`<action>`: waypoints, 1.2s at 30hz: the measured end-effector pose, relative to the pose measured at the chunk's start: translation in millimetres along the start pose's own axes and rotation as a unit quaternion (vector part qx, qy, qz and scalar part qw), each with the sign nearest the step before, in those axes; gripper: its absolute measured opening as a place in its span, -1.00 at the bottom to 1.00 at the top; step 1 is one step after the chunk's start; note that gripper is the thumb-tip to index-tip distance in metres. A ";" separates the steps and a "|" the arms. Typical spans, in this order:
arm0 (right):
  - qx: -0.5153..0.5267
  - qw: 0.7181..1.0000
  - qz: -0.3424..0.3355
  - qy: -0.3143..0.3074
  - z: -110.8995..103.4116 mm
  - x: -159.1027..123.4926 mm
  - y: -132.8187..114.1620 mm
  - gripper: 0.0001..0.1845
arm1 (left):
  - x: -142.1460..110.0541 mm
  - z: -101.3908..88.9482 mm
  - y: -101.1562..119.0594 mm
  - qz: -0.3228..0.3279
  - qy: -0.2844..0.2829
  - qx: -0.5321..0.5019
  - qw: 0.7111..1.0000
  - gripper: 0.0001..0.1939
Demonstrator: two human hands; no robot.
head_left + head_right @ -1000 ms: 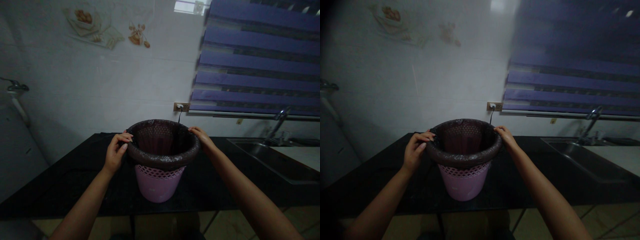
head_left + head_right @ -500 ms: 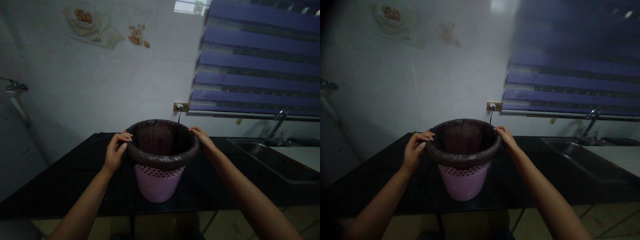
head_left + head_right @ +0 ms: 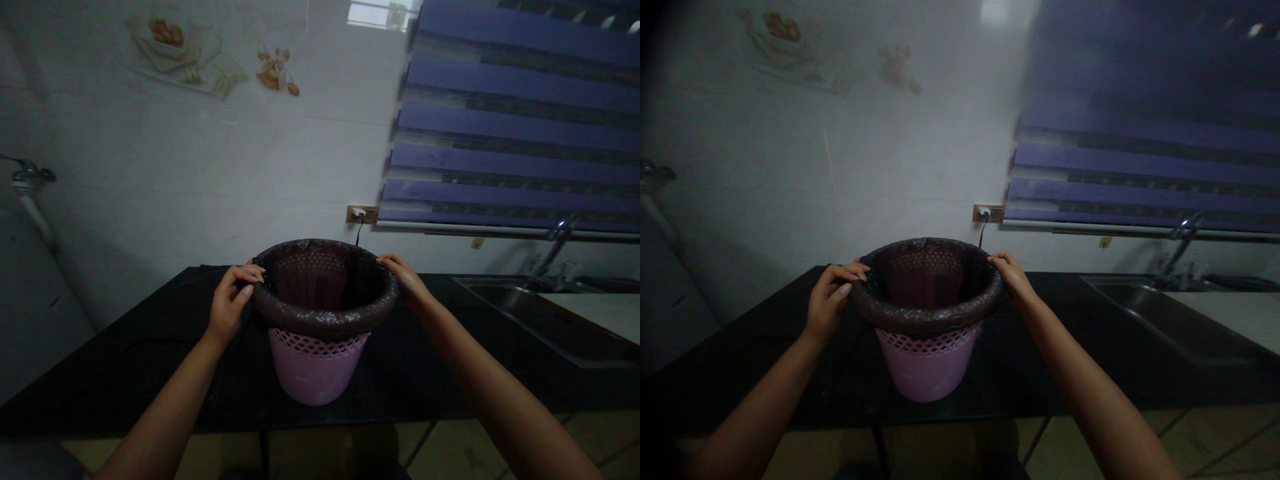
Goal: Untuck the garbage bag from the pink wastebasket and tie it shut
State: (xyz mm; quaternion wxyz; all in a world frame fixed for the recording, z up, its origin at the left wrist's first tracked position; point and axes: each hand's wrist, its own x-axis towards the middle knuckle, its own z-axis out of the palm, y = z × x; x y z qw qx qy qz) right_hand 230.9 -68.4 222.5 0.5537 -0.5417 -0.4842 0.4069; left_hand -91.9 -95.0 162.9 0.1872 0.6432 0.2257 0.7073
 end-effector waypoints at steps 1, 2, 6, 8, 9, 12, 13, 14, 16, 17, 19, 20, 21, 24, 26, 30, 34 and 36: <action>-0.001 1.000 0.001 0.001 0.0 0.0 0.1 -0.52 | 0.2 0.1 -0.2 -0.001 0.001 0.000 1.000 -0.76; -0.002 1.000 0.002 0.001 -0.1 0.1 0.3 -0.52 | 0.4 0.2 -0.3 0.001 0.000 -0.001 1.000 -0.77; 0.003 1.000 0.007 0.003 0.0 -0.1 0.6 -0.55 | 1.0 -0.3 -1.2 0.010 -0.007 -0.014 1.000 -0.80; 0.006 1.000 0.008 0.007 0.4 -1.1 0.1 -0.55 | 1.1 -0.6 -1.2 0.010 -0.006 -0.016 1.000 -0.79; 0.009 1.000 0.009 0.007 0.6 -1.7 -0.2 -0.56 | 1.1 -0.7 -1.1 0.007 -0.005 -0.016 1.000 -0.78; 0.013 1.000 0.011 0.005 1.2 -3.1 -1.1 -0.57 | 1.2 -0.4 -0.3 -0.006 0.000 -0.013 1.000 -0.75; 0.013 1.000 0.012 0.005 1.3 -3.4 -1.4 -0.57 | 1.3 -0.2 0.0 -0.010 0.000 -0.011 1.000 -0.74; 0.014 1.000 0.013 0.005 1.3 -3.6 -1.5 -0.57 | 1.5 0.1 0.2 -0.014 0.001 -0.010 1.000 -0.73; 0.013 1.000 0.014 0.009 1.3 -3.9 -1.4 -0.57 | 1.9 0.5 0.2 -0.016 0.001 -0.008 1.000 -0.73; 0.012 1.000 0.012 0.010 1.3 -4.1 -1.3 -0.57 | 2.3 0.6 -0.1 -0.015 0.001 -0.009 1.000 -0.72; 0.010 1.000 0.010 0.012 1.0 -4.5 -1.1 -0.57 | 3.0 0.7 -0.9 -0.009 0.001 -0.014 1.000 -0.73; 0.008 1.000 0.010 0.013 0.9 -4.8 -1.1 -0.57 | 3.3 0.7 -1.3 -0.006 0.001 -0.017 1.000 -0.73; 0.004 1.000 0.010 0.014 0.7 -5.1 -1.1 -0.58 | 3.7 0.6 -1.7 -0.005 0.001 -0.021 1.000 -0.74; -0.008 1.000 0.011 0.013 0.2 -6.4 -1.6 -0.58 | 4.6 0.6 -2.3 -0.008 0.003 -0.024 1.000 -0.74; -0.012 1.000 0.011 0.013 0.3 -7.2 -2.0 -0.59 | 5.1 0.6 -2.2 -0.011 0.004 -0.023 1.000 -0.73; -0.002 1.000 0.019 0.018 1.5 -7.8 -2.1 -0.63 | 5.5 0.1 -2.9 -0.016 0.005 -0.027 0.999 -0.73; 0.006 0.999 0.029 0.025 2.3 -8.2 -1.5 -0.65 | 6.1 -1.8 -5.5 -0.016 -0.002 -0.032 0.999 -0.75; 0.005 0.999 0.028 0.025 2.2 -9.0 -1.4 -0.64 | 6.6 -2.6 -6.6 -0.012 -0.005 -0.033 0.999 -0.75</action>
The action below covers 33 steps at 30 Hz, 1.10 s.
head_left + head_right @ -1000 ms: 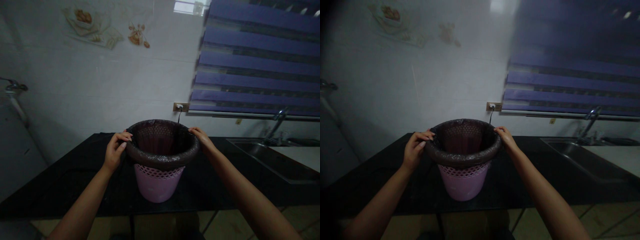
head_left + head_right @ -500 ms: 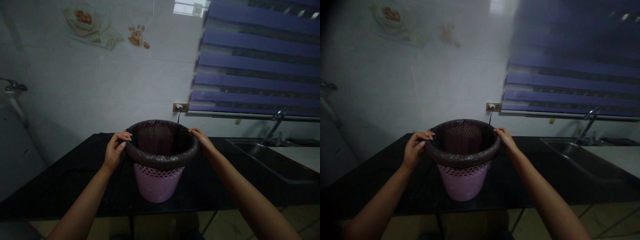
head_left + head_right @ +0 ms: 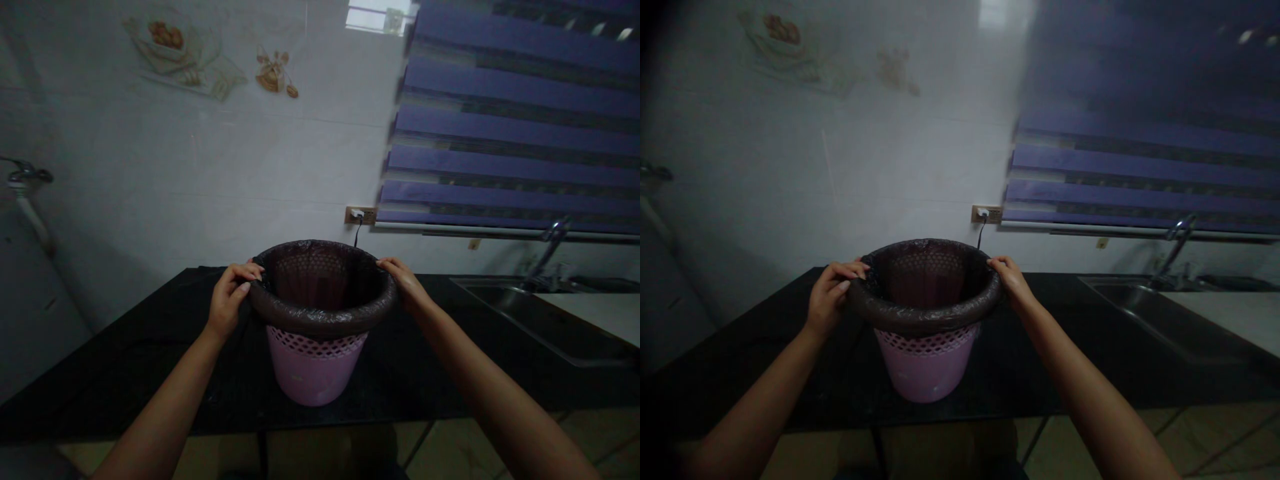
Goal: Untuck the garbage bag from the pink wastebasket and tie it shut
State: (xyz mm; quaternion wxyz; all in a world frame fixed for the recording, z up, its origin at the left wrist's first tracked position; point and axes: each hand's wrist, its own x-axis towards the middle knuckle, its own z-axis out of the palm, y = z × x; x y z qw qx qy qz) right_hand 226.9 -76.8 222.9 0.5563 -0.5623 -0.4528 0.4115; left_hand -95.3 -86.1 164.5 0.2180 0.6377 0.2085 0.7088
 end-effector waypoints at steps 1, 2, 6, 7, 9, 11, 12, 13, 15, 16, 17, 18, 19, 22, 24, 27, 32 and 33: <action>-0.001 1.000 -0.001 -0.001 -0.2 -0.5 0.0 -0.63 | 0.3 -0.3 -0.3 0.002 -0.001 0.000 1.000 -0.75; -0.002 1.000 -0.002 -0.001 -0.4 -1.0 0.0 -0.63 | 0.5 -0.4 -0.6 0.003 -0.001 0.001 1.000 -0.75; -0.006 1.000 -0.003 -0.003 -1.0 -1.3 0.5 -0.60 | 1.1 -0.3 -1.0 -0.002 0.001 0.001 1.000 -0.75; -0.005 1.000 -0.004 -0.002 -1.2 -0.8 0.9 -0.59 | 1.1 -0.3 -1.1 -0.003 0.001 0.002 1.000 -0.75; -0.006 1.000 -0.008 -0.002 -1.6 0.5 1.9 -0.57 | 1.2 -0.4 -1.4 -0.005 0.000 0.005 1.000 -0.74; -0.012 1.000 -0.012 -0.004 -2.0 1.6 3.0 -0.55 | 1.4 -0.6 -1.5 -0.007 0.000 0.009 1.000 -0.73; -0.016 1.000 -0.013 -0.005 -2.2 1.9 3.5 -0.54 | 1.7 -0.6 -1.5 -0.009 0.001 0.011 1.000 -0.72; -0.019 1.000 -0.012 -0.005 -2.3 2.0 3.8 -0.54 | 1.9 -0.7 -1.4 -0.010 0.001 0.013 1.000 -0.72; -0.022 1.000 -0.010 -0.002 -2.4 1.5 4.1 -0.53 | 2.6 -0.7 -1.3 -0.009 0.001 0.016 1.000 -0.71; -0.021 1.000 -0.011 -0.001 -2.4 1.1 4.1 -0.53 | 3.0 -0.8 -1.3 -0.008 0.002 0.016 1.000 -0.71; -0.018 1.000 -0.012 0.001 -2.4 0.7 4.1 -0.53 | 3.2 -0.8 -1.4 -0.008 0.001 0.015 1.000 -0.71; -0.015 1.000 -0.013 0.002 -2.3 0.3 4.1 -0.54 | 3.5 -0.8 -1.6 -0.008 0.002 0.014 1.000 -0.71; -0.011 1.000 -0.014 0.002 -2.3 -0.1 4.0 -0.54 | 3.6 -0.8 -1.8 -0.009 0.001 0.011 1.000 -0.71; -0.002 1.000 -0.009 0.002 -2.5 -0.7 4.1 -0.54 | 3.8 -0.5 -2.3 -0.012 0.001 0.001 1.000 -0.74; -0.005 1.000 -0.006 0.003 -3.1 -0.5 4.5 -0.55 | 4.1 -0.1 -2.1 -0.014 0.005 -0.004 1.000 -0.74; -0.012 1.000 -0.013 0.002 -4.1 0.1 5.5 -0.55 | 4.8 0.4 -1.3 -0.018 0.009 -0.001 1.000 -0.72; -0.024 1.000 -0.019 0.006 -3.9 -1.3 5.9 -0.53 | 5.9 0.3 -1.6 -0.021 0.004 0.003 1.000 -0.71; -0.025 0.999 -0.019 0.006 -3.6 -1.9 5.7 -0.53 | 6.1 0.2 -1.9 -0.020 0.004 0.003 1.000 -0.71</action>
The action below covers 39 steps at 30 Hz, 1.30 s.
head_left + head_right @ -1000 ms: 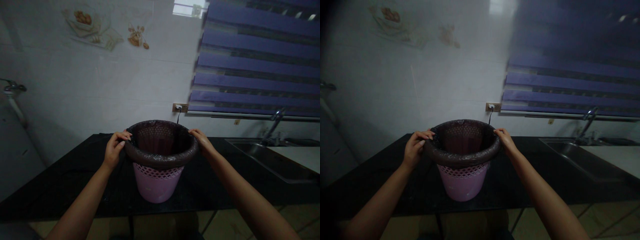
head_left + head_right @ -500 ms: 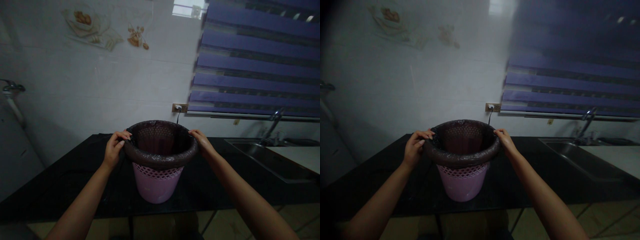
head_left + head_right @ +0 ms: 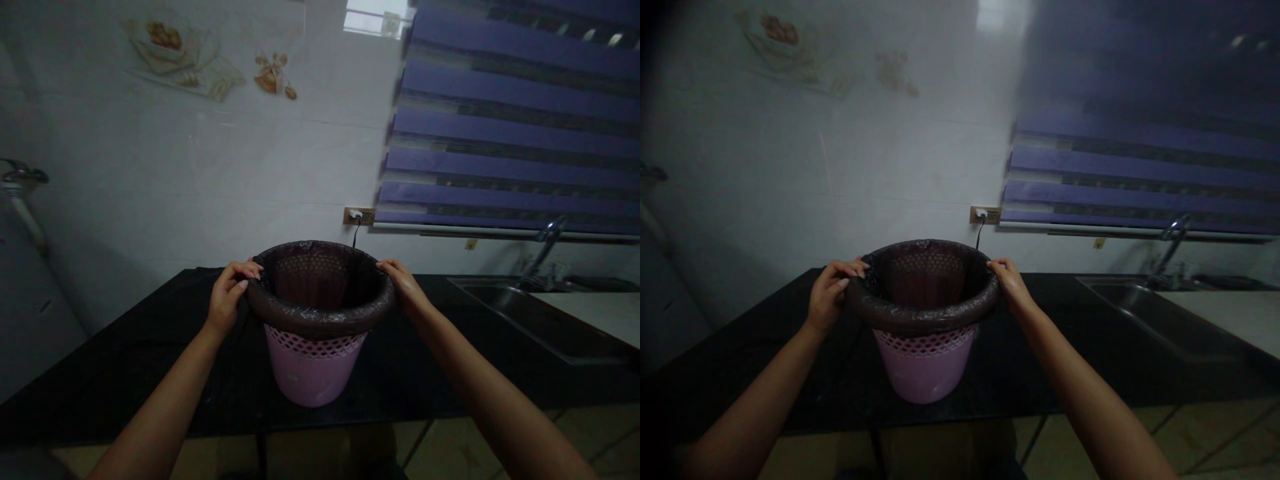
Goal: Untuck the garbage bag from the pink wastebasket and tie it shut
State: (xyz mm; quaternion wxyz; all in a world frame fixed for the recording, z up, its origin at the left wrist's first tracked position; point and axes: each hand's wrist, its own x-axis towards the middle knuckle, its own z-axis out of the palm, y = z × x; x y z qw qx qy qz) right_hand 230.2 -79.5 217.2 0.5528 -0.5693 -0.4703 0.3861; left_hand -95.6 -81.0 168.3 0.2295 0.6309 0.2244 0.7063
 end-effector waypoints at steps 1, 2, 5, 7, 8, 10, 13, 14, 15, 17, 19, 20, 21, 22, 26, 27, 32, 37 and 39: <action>0.001 1.000 0.000 0.000 0.2 -0.6 -0.2 -0.53 | 0.2 -0.1 -0.3 0.001 0.000 0.000 1.000 -0.72; 0.003 1.000 0.001 0.001 0.4 -1.1 -0.4 -0.54 | 0.4 -0.2 -0.7 0.002 -0.002 0.000 1.000 -0.72; 0.010 1.000 -0.002 0.004 0.2 -1.6 0.0 -0.56 | 1.0 -0.3 -1.4 0.003 -0.003 -0.001 1.000 -0.72; 0.011 1.000 -0.003 0.007 -0.1 -1.5 0.6 -0.58 | 1.2 -0.3 -1.7 0.002 -0.001 -0.006 1.000 -0.72; 0.013 1.000 -0.003 0.006 -0.3 -1.5 0.8 -0.58 | 1.3 -0.4 -1.8 0.001 0.000 -0.010 1.000 -0.73; 0.017 1.000 0.000 0.006 -0.3 -2.0 0.8 -0.57 | 1.4 -0.7 -2.2 0.001 0.001 -0.018 1.000 -0.74; 0.016 1.000 0.005 0.012 0.0 -3.5 -0.1 -0.57 | 1.6 -1.1 -3.2 -0.003 -0.002 -0.025 1.000 -0.74; 0.014 1.000 0.005 0.014 0.0 -4.2 -0.4 -0.57 | 1.7 -1.1 -3.5 -0.004 -0.003 -0.026 1.000 -0.74; 0.013 1.000 0.006 0.016 0.0 -4.8 -0.6 -0.56 | 1.9 -1.1 -3.8 -0.004 -0.003 -0.027 1.000 -0.74; 0.013 1.000 0.003 0.016 -0.1 -5.7 -0.5 -0.55 | 2.3 -0.9 -4.1 -0.003 -0.001 -0.032 0.999 -0.74; 0.016 1.000 0.003 0.014 -0.2 -5.9 0.2 -0.53 | 2.8 -0.6 -4.2 -0.004 0.000 -0.036 0.999 -0.74; 0.018 1.000 0.001 0.013 -0.2 -5.8 0.7 -0.52 | 3.2 -0.6 -4.2 -0.006 0.002 -0.036 0.999 -0.74; 0.021 1.000 0.000 0.014 -0.2 -5.4 1.3 -0.51 | 3.5 -0.5 -4.2 -0.009 0.003 -0.035 0.999 -0.74; 0.024 1.000 -0.002 0.014 -0.1 -5.0 1.9 -0.49 | 3.9 -0.5 -4.3 -0.011 0.003 -0.034 0.999 -0.74; 0.034 0.999 -0.005 0.022 0.4 -3.9 3.5 -0.48 | 5.0 0.0 -5.1 -0.005 0.002 -0.035 0.999 -0.76; 0.037 0.999 -0.005 0.022 0.5 -4.2 3.5 -0.48 | 5.2 0.2 -5.3 -0.002 0.001 -0.037 0.999 -0.77; 0.037 0.999 -0.009 0.021 0.0 -7.8 2.5 -0.45 | 5.2 1.4 -4.5 -0.005 0.002 -0.040 0.999 -0.77; 0.034 0.999 -0.016 0.021 -0.9 -6.8 5.1 -0.44 | 5.6 2.1 -3.1 -0.011 0.008 -0.040 0.999 -0.76; 0.033 0.999 -0.015 0.024 -0.9 -5.9 6.3 -0.45 | 5.8 2.1 -3.2 -0.012 0.010 -0.044 0.999 -0.76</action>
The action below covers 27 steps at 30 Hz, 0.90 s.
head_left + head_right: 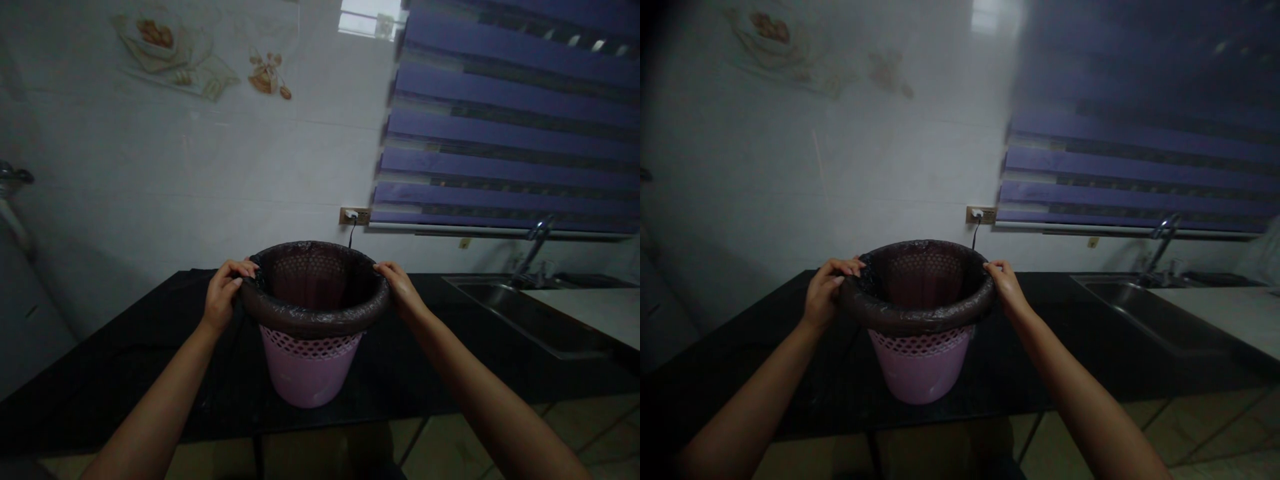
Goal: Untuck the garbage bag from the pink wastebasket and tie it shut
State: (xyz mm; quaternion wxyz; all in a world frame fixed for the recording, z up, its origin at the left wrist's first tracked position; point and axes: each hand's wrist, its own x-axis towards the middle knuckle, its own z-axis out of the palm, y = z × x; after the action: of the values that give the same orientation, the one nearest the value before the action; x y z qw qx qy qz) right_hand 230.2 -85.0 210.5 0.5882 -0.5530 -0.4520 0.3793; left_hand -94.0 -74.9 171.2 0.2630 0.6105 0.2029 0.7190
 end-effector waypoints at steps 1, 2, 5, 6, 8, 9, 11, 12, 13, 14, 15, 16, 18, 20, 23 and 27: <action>0.001 1.000 0.002 0.002 0.1 0.1 0.3 -0.45 | 0.1 -0.1 -0.3 -0.001 0.000 -0.002 1.000 -0.76; 0.001 1.000 0.003 0.004 0.3 -0.1 0.2 -0.45 | 0.3 -0.3 -0.7 -0.002 -0.001 -0.004 1.000 -0.76; 0.000 1.000 0.004 0.004 1.0 -2.3 -1.0 -0.46 | 0.9 -1.1 -2.2 -0.004 -0.002 -0.008 1.000 -0.77; 0.000 1.000 0.003 0.003 1.2 -3.1 -1.4 -0.46 | 1.2 -1.3 -2.6 -0.004 -0.002 -0.009 1.000 -0.77; 0.005 1.000 0.004 0.002 1.2 -4.1 -1.6 -0.46 | 1.7 -1.8 -3.2 -0.005 -0.003 -0.012 1.000 -0.77; 0.007 1.000 0.004 0.002 1.1 -4.2 -1.4 -0.46 | 1.9 -1.9 -3.5 -0.007 -0.002 -0.012 1.000 -0.77; 0.007 1.000 0.003 0.003 0.6 -3.8 -0.7 -0.45 | 2.2 -2.2 -3.9 -0.011 -0.001 -0.010 1.000 -0.77; 0.004 1.000 0.003 0.004 0.4 -3.5 -0.4 -0.45 | 2.3 -2.3 -4.2 -0.013 0.000 -0.009 1.000 -0.76; 0.002 1.000 0.002 0.007 0.1 -3.2 -0.2 -0.45 | 2.3 -2.4 -4.5 -0.015 0.000 -0.009 1.000 -0.76; 0.001 1.000 0.002 0.009 0.0 -3.0 -0.1 -0.45 | 2.4 -2.5 -4.9 -0.015 -0.001 -0.009 1.000 -0.76; 0.001 1.000 0.001 0.012 -0.1 -2.9 -0.1 -0.45 | 2.4 -2.6 -5.3 -0.015 -0.001 -0.010 1.000 -0.76; 0.002 1.000 0.000 0.014 -0.1 -2.9 -0.3 -0.45 | 2.5 -2.7 -5.7 -0.014 -0.002 -0.010 1.000 -0.76; 0.004 1.000 -0.001 0.013 0.3 -3.2 -0.6 -0.46 | 2.7 -2.8 -6.3 -0.012 -0.003 -0.007 1.000 -0.76; 0.005 1.000 0.001 0.011 0.9 -3.7 -0.7 -0.46 | 3.0 -2.8 -6.6 -0.013 -0.002 -0.002 1.000 -0.76; 0.010 1.000 0.007 0.008 1.9 -4.5 -0.4 -0.44 | 3.2 -2.4 -6.6 -0.016 0.000 -0.001 1.000 -0.76; 0.012 1.000 0.011 0.010 2.2 -6.2 -0.8 -0.42 | 2.6 -2.0 -6.2 -0.017 0.003 -0.005 1.000 -0.75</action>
State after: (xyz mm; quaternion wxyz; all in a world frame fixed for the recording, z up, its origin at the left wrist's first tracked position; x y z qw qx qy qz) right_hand 226.1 -90.2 210.6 0.5950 -0.5546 -0.4356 0.3855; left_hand -95.4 -68.3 169.0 0.2773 0.6032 0.2104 0.7176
